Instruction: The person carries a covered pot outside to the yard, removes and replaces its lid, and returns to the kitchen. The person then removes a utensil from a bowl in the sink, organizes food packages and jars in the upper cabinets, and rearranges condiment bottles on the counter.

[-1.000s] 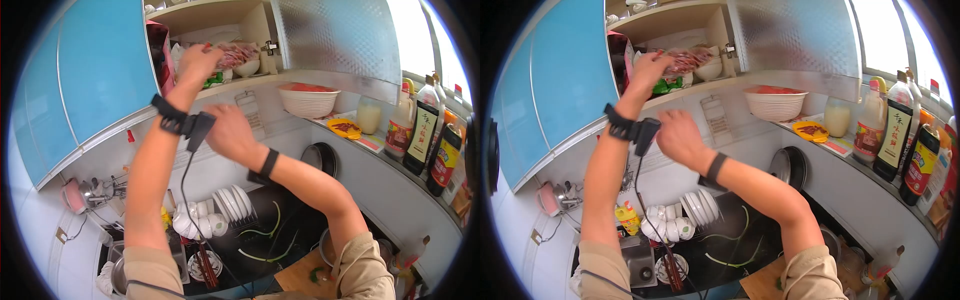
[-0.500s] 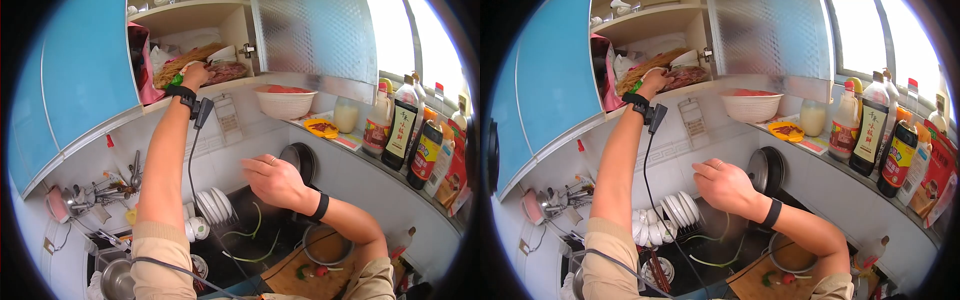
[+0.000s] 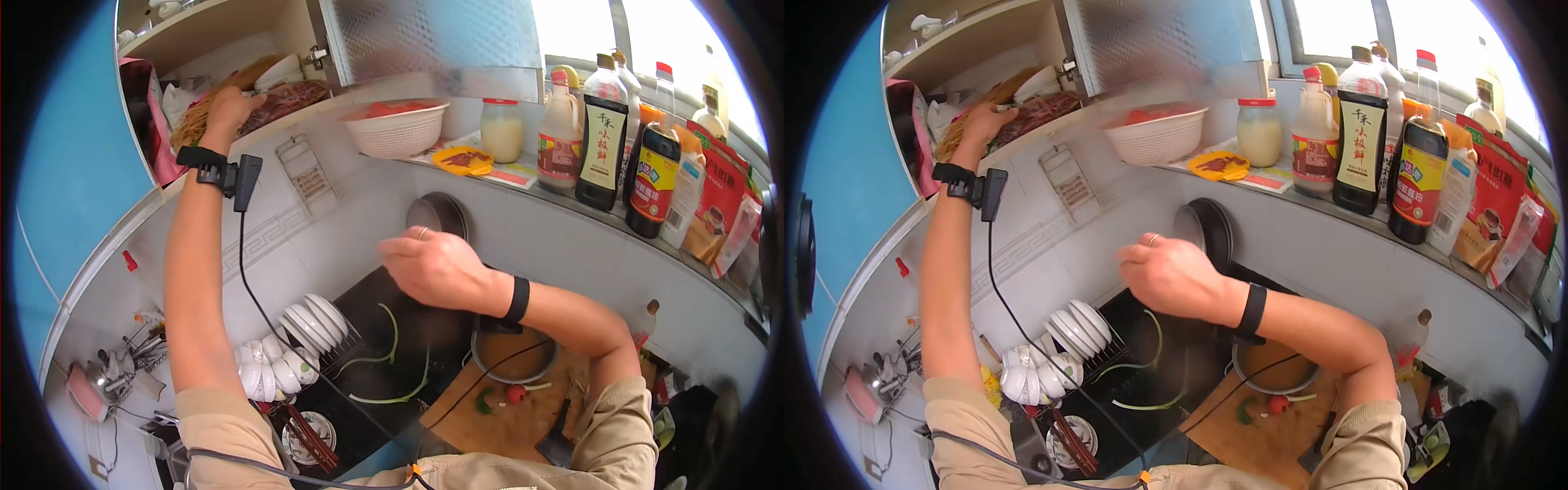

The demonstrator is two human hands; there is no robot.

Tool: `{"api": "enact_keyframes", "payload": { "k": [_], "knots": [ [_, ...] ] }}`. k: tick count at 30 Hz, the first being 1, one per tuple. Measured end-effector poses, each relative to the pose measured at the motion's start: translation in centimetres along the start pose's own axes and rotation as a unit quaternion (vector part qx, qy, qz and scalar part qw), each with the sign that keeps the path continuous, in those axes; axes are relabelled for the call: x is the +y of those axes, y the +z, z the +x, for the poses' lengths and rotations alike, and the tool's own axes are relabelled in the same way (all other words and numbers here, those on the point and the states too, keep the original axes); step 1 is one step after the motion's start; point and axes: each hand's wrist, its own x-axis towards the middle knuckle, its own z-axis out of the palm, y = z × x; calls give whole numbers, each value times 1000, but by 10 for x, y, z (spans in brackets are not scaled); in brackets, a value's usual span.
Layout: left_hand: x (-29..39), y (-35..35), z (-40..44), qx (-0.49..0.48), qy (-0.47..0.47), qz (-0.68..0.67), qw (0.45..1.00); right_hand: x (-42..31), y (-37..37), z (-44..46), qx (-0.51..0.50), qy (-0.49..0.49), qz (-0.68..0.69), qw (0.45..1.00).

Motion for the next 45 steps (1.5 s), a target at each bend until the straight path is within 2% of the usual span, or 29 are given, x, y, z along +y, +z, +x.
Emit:
{"api": "enact_keyframes", "payload": {
  "k": [3, 5, 7, 8, 10, 11, 13, 14, 16, 21, 25, 27, 29, 31, 35, 38, 41, 45],
  "knots": [
    [11, -8, -14, 31, 43, 1, 999, 20, 5, -14, 4, 38, -23, 999],
    [26, -12, -25, 35, 38, 6, 999, 38, 5, -23, -1, 92, -31, 995],
    [38, -11, -39, 184, 79, 40, 979, 65, 9, -30, -2, 145, -137, 980],
    [45, -11, -47, 180, 77, 37, 980, 82, 9, -31, -51, 216, -158, 962],
    [60, -11, -64, 244, 153, -28, 957, 120, 10, -32, -34, 241, -242, 939],
    [68, -12, -73, 243, 149, -28, 958, 141, 10, -34, -27, 218, -276, 936],
    [85, -12, -92, 256, 153, -129, 946, 167, 13, -34, -79, 262, -301, 913],
    [88, -11, -100, 257, 148, -127, 946, 175, 14, -35, -81, 258, -300, 915],
    [91, -10, -112, 244, 142, -174, 943, 188, 15, -36, -162, 286, -322, 888],
    [52, -9, -118, 247, 97, -189, 945, 188, 8, -35, -158, 220, -306, 913],
    [13, -7, -118, 228, 40, -194, 953, 177, -8, -25, -179, 222, -264, 921],
    [7, -6, -123, 223, 18, -189, 956, 163, -18, -18, -153, 204, -249, 934],
    [10, -3, -141, 194, 68, -193, 959, 144, -27, -8, -126, 183, -234, 947],
    [33, -1, -166, 106, 72, -238, 963, 116, -34, 3, -95, 141, -226, 959],
    [83, 14, -216, 62, 260, -219, 939, 59, -44, 31, -52, 67, -198, 976],
    [109, 6, -230, 117, 289, -203, 928, 23, -52, 49, -17, -6, -162, 987],
    [103, 3, -225, 121, 309, -187, 925, 4, -60, 66, 14, -26, -113, 993],
    [89, -10, -213, 109, 304, -190, 927, 5, -69, 87, 42, -37, -127, 990]
  ]
}}
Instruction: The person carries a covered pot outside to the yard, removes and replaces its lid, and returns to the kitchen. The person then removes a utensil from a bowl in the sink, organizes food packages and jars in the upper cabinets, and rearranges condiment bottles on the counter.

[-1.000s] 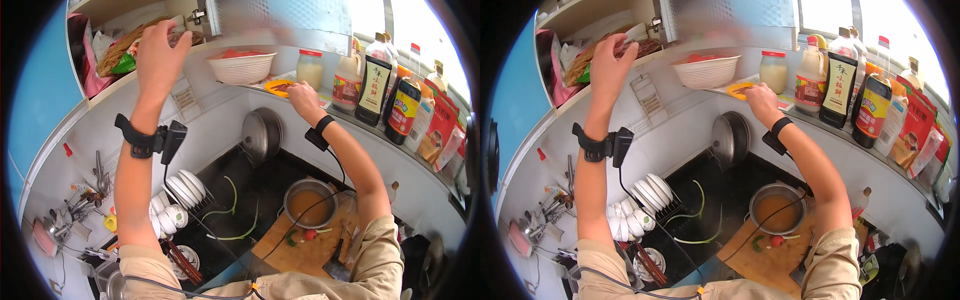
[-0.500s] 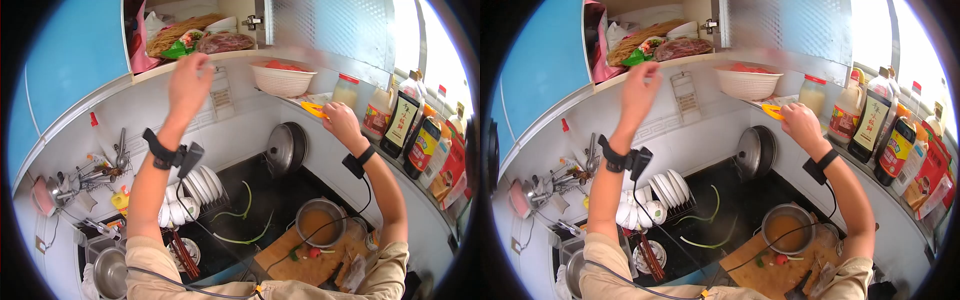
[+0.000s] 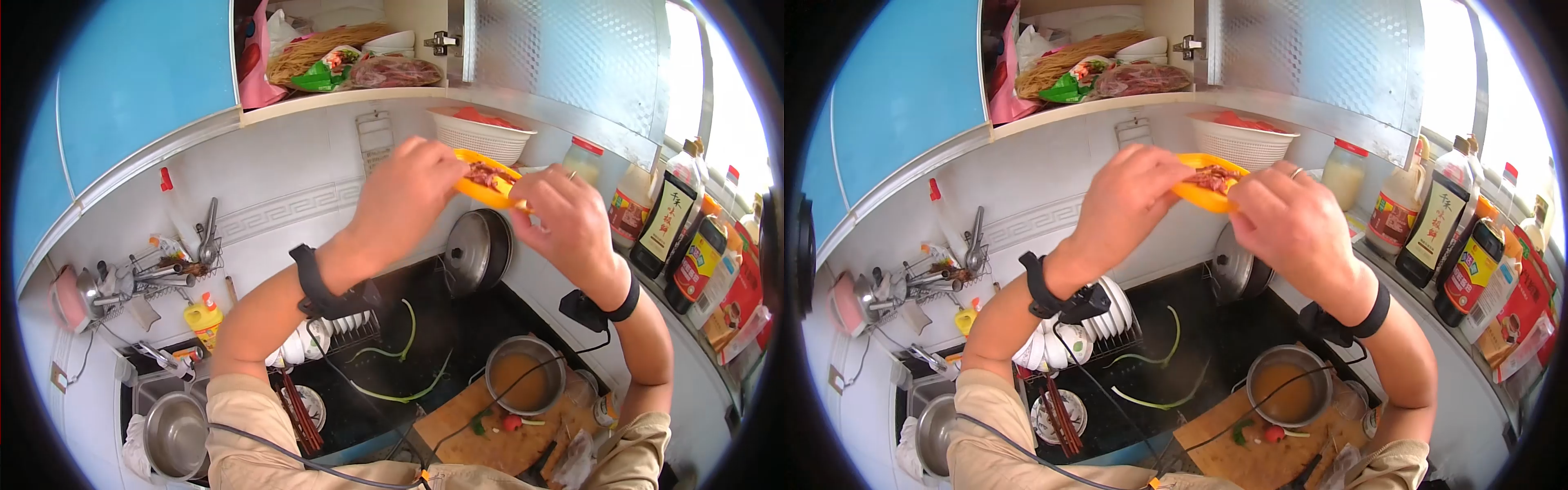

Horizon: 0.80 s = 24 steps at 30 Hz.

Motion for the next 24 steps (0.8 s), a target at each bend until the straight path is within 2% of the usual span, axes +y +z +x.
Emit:
{"api": "enact_keyframes", "payload": {
  "k": [3, 7, 9, 11, 15, 17, 24],
  "knots": [
    [-15, -12, 16, 25, 3, 13, 1000, 4, -6, 11, 44, 30, 54, 997],
    [-40, -31, 46, 73, 37, 77, 994, -5, -11, 10, 125, 19, 35, 991],
    [-61, -40, 62, 78, 47, 102, 991, -9, -13, 0, 145, -41, 30, 988],
    [-88, -44, 77, 102, 31, 172, 979, -16, -11, -10, 147, -55, 40, 987],
    [-139, -43, 96, 100, 17, 217, 971, -23, 0, -29, 151, -79, 49, 984],
    [-157, -36, 99, 79, -27, 246, 966, -24, 4, -38, 136, -74, 49, 987],
    [-200, 2, 109, 22, -67, 263, 962, -24, 15, -65, 97, -46, 64, 992]
  ]
}}
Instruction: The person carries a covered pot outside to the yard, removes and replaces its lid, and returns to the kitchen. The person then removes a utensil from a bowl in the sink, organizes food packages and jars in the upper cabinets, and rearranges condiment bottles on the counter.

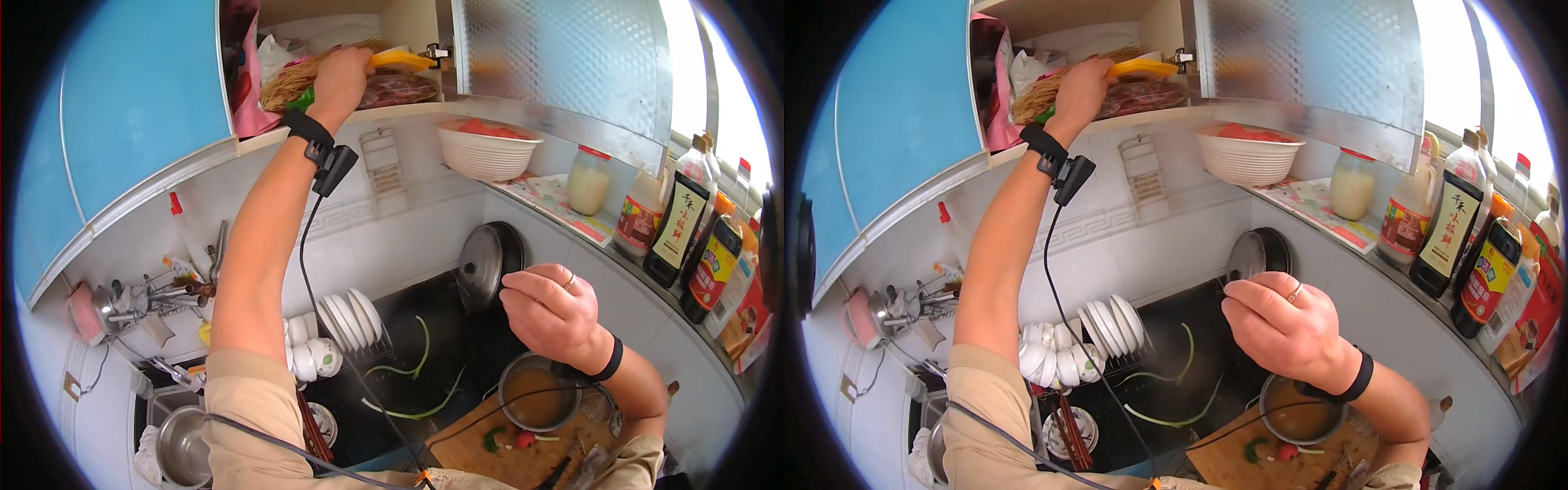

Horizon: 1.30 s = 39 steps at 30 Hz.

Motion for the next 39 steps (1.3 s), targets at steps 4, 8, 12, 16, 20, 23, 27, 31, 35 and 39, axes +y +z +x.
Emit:
{"api": "enact_keyframes", "payload": {
  "k": [4, 8, 12, 16, 20, 23, 27, 31, 35, 39],
  "knots": [
    [-12, 13, 10, -9, 7, -28, 1000, 1, -2, -12, -12, 13, -5, 1000],
    [-32, 12, 15, -45, -34, -75, 996, 4, -2, -22, -26, 31, -18, 999],
    [-38, 11, 10, -54, -17, -83, 995, 5, -3, -25, -34, 41, -12, 999],
    [-32, 3, -4, -87, 3, -48, 995, 4, -6, -23, -37, 37, -3, 999],
    [-29, 5, -12, -65, 13, -83, 994, 3, -10, -20, -36, 29, -6, 999],
    [-30, 8, -13, -22, 25, -98, 995, 0, -13, -19, -36, 31, 3, 999],
    [-25, 3, -12, 16, 57, -111, 992, -2, -17, -25, -35, 40, 1, 999],
    [-14, -9, -15, -67, 22, -67, 995, -3, -25, -32, -45, 57, -10, 997],
    [-3, -20, -7, -43, 5, -20, 999, -5, -32, -30, -46, 59, -12, 997],
    [-2, -39, 9, -12, 10, 8, 1000, -6, -31, -32, -40, 64, -15, 997]
  ]
}}
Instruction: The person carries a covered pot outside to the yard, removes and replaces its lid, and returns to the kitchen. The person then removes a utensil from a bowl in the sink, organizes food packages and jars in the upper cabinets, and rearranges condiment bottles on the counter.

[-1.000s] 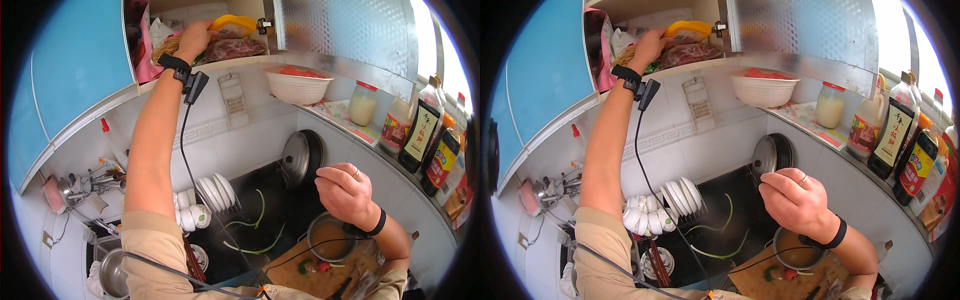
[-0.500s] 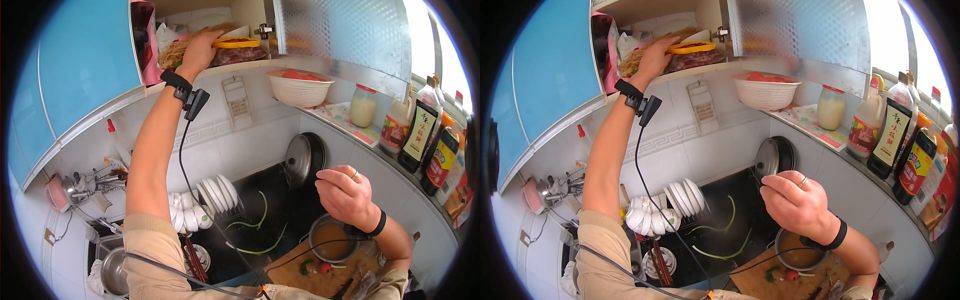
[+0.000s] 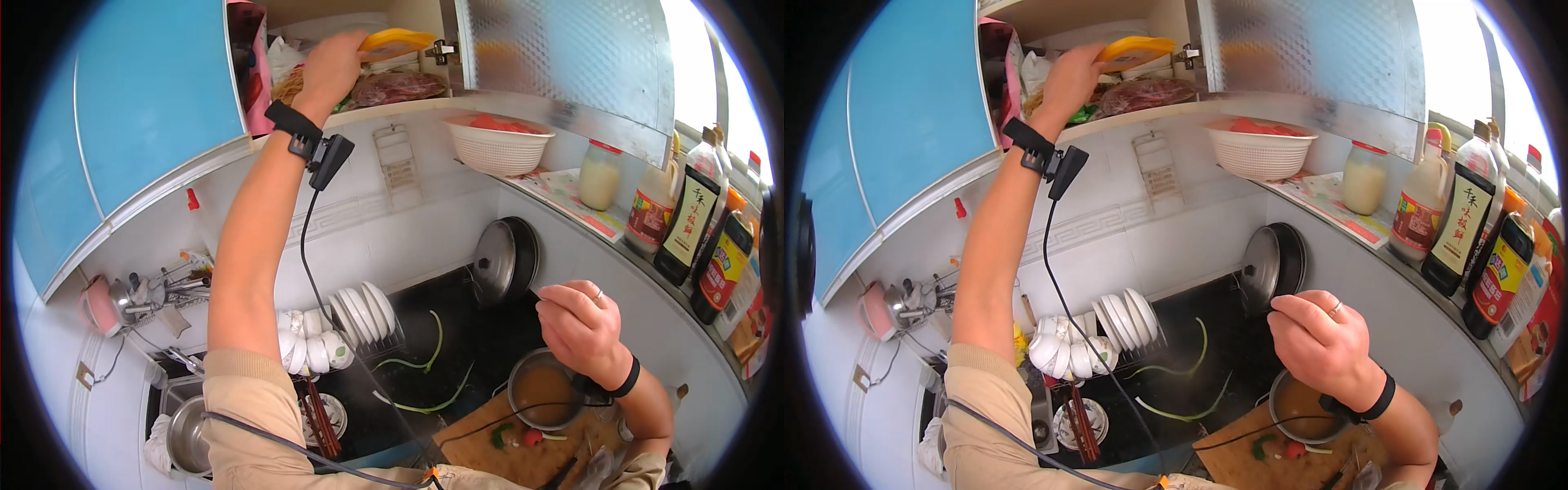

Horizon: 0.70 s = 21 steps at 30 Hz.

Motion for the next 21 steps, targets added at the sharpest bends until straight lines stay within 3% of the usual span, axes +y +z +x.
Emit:
{"api": "enact_keyframes", "payload": {
  "k": [2, 3, 8, 12, 14, 21],
  "knots": [
    [-8, -7, 14, 87, 92, 35, 991, 1, 2, -2, 5, 3, 1, 1000],
    [-12, -12, 19, 87, 93, 39, 991, 1, 3, -3, 7, 7, 0, 1000],
    [-37, -32, 41, 36, 28, 132, 990, 2, 4, -8, 10, 18, 16, 1000],
    [-63, -25, 40, 28, 32, 186, 982, 7, 10, -16, -3, 32, 28, 999],
    [-71, -18, 35, -10, 4, 272, 962, 8, 13, -19, -10, 37, 35, 999],
    [-97, 31, 35, -10, 8, 275, 961, 18, 26, -30, -68, 58, 34, 995]
  ]
}}
